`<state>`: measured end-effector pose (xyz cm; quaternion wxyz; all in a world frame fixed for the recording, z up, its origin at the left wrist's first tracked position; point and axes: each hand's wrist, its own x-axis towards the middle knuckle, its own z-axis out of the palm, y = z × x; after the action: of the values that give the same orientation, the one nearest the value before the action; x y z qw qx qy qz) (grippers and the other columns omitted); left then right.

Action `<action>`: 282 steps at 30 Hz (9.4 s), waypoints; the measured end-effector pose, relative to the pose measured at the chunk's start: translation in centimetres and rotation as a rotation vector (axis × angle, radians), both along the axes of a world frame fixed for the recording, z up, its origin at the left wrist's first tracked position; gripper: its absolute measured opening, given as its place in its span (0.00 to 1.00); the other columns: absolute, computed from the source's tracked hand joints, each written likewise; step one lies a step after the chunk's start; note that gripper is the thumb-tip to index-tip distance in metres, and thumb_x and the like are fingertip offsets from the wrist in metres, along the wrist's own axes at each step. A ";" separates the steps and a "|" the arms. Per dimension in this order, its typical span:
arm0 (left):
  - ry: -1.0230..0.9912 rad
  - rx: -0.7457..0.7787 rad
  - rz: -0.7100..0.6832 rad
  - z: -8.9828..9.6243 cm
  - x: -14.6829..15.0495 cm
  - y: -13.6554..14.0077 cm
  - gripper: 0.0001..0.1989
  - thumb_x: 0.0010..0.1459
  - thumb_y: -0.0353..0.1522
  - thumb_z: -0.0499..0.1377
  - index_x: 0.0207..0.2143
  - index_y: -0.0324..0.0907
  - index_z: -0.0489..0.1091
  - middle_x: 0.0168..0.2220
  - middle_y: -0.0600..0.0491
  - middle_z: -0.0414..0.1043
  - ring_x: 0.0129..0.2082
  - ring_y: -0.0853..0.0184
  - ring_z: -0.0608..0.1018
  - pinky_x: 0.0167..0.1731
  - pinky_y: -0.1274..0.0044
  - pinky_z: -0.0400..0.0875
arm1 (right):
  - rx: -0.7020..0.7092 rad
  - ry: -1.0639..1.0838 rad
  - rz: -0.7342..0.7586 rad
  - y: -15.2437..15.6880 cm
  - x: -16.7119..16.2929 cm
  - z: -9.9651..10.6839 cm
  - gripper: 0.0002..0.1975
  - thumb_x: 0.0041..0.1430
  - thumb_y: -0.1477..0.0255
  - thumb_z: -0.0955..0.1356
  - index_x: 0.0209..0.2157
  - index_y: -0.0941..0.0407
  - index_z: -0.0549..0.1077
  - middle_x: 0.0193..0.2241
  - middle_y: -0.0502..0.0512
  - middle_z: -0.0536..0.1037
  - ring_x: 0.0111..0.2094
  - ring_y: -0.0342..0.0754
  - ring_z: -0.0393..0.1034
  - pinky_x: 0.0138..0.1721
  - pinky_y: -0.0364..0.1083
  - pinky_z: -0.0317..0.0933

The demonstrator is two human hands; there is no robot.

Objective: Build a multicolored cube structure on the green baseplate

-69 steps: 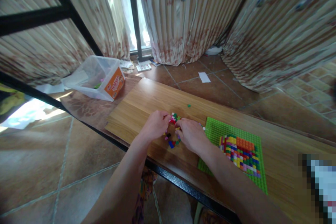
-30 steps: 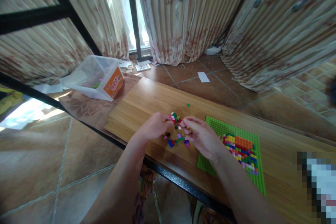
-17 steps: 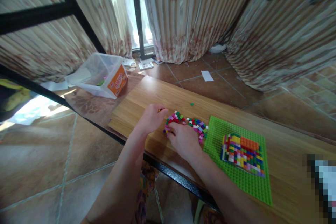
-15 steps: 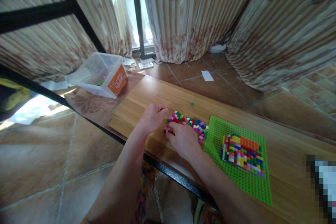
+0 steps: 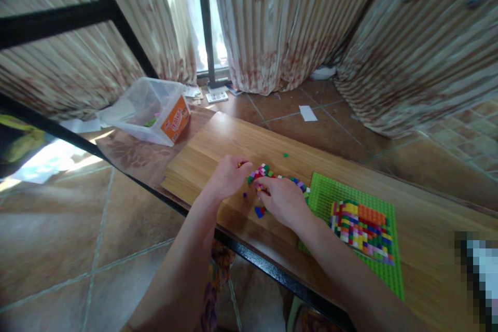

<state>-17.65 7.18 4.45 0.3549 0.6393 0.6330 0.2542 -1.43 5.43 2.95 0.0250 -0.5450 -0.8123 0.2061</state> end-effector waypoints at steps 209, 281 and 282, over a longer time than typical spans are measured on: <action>-1.584 -0.786 0.346 1.0 12.6 -4.1 0.09 0.63 0.26 0.50 0.30 0.35 0.67 0.23 0.54 0.64 0.17 0.79 0.66 0.14 0.89 0.62 | 0.503 0.762 -1.026 -8.5 16.3 3.1 0.13 0.53 0.64 0.70 0.38 0.55 0.79 0.28 0.54 0.81 0.28 0.48 0.76 0.33 0.48 0.71; -1.809 -0.712 0.240 1.0 18.3 -5.2 0.16 0.65 0.33 0.48 0.38 0.34 0.74 0.43 0.41 0.75 0.43 0.65 0.79 0.43 0.75 0.75 | 0.527 0.760 -0.527 -9.1 13.8 1.8 0.06 0.59 0.68 0.69 0.37 0.50 0.78 0.39 0.53 0.79 0.39 0.46 0.74 0.42 0.47 0.69; -1.802 -0.712 0.239 1.0 18.4 -5.3 0.16 0.65 0.33 0.48 0.38 0.34 0.74 0.43 0.41 0.75 0.43 0.65 0.79 0.44 0.76 0.75 | 0.523 0.731 -0.510 -9.1 13.6 1.9 0.07 0.59 0.68 0.68 0.38 0.50 0.78 0.40 0.53 0.78 0.41 0.47 0.74 0.43 0.48 0.69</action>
<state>0.70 1.93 5.46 0.8501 -0.0076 0.2249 0.4760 12.13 -3.68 4.82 0.4922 -0.5937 -0.6160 0.1607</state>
